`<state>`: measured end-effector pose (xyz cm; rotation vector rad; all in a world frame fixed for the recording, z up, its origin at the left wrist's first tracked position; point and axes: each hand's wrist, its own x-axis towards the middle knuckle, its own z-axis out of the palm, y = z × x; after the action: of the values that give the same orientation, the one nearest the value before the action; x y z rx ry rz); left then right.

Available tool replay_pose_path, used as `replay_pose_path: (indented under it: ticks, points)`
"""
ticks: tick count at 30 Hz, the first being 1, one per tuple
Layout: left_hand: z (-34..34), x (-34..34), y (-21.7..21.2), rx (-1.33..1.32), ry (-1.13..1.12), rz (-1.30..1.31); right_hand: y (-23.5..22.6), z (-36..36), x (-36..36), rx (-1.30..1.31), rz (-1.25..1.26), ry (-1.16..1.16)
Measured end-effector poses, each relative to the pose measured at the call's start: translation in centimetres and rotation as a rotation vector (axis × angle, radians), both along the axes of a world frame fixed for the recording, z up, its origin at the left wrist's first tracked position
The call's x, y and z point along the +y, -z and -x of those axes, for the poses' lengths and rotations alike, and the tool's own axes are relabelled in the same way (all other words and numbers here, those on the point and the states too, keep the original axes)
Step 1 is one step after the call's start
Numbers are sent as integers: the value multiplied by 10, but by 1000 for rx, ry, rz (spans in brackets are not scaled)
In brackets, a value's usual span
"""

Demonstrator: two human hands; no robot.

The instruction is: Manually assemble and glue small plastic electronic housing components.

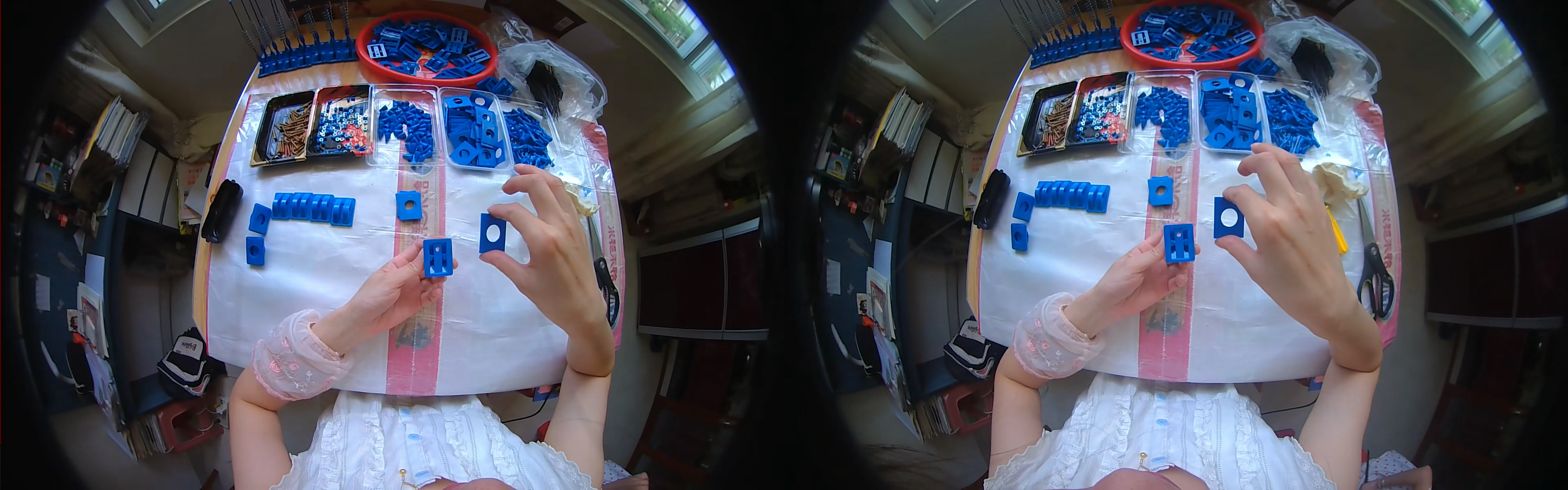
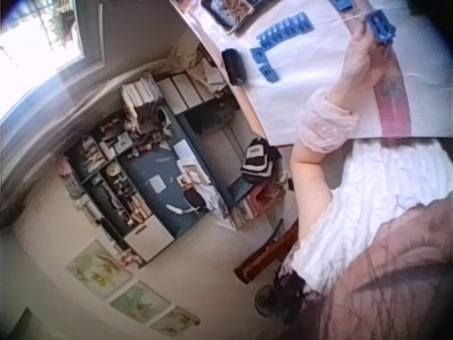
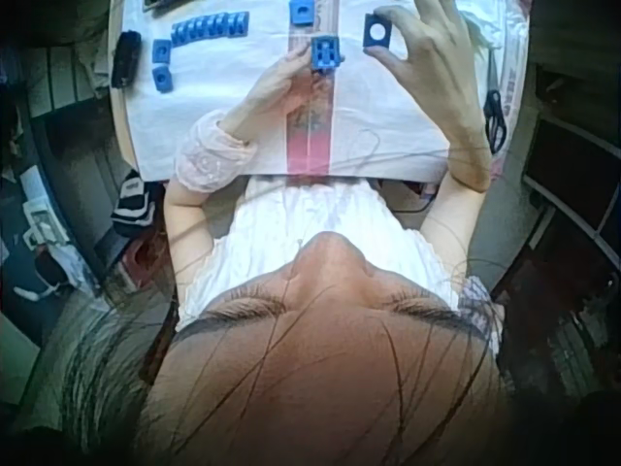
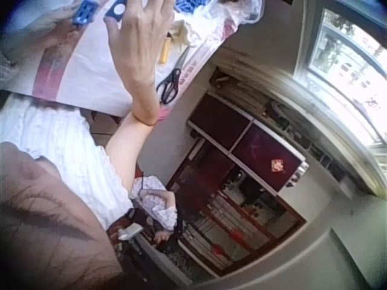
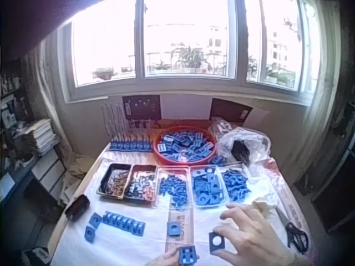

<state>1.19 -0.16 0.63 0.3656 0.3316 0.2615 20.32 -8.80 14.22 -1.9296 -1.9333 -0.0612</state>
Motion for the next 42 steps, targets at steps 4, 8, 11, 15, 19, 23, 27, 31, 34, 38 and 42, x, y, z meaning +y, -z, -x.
replay_pose_path:
  ticks: [4,8,11,15,19,23,27,31,34,38,42]
  points:
    - [1,3,-10,26,-5,-121,-2,-1,-2,-2,0,8]
    - [2,10,-9,99,34,-152,-8,-7,-5,23,-28,33]
    - [5,12,-14,25,45,-39,-8,-8,-7,25,-56,39]
    - [3,12,-11,61,56,-68,-7,-8,-7,9,-27,17]
    - [0,5,-14,179,52,-312,-6,-5,-6,11,15,10]
    - [0,4,-11,225,58,-378,-4,-3,-5,1,19,3]
    - [3,7,-5,209,71,-386,-3,-2,-5,-7,19,3]
    - [3,7,-3,198,71,-436,-1,-1,-5,-8,25,1]
    - [2,6,-3,148,56,-427,0,-1,-5,-6,26,0]
    - [1,4,2,82,50,-372,2,-2,-5,-11,28,1]
    - [1,5,0,74,86,-361,2,-2,-5,-17,29,6]
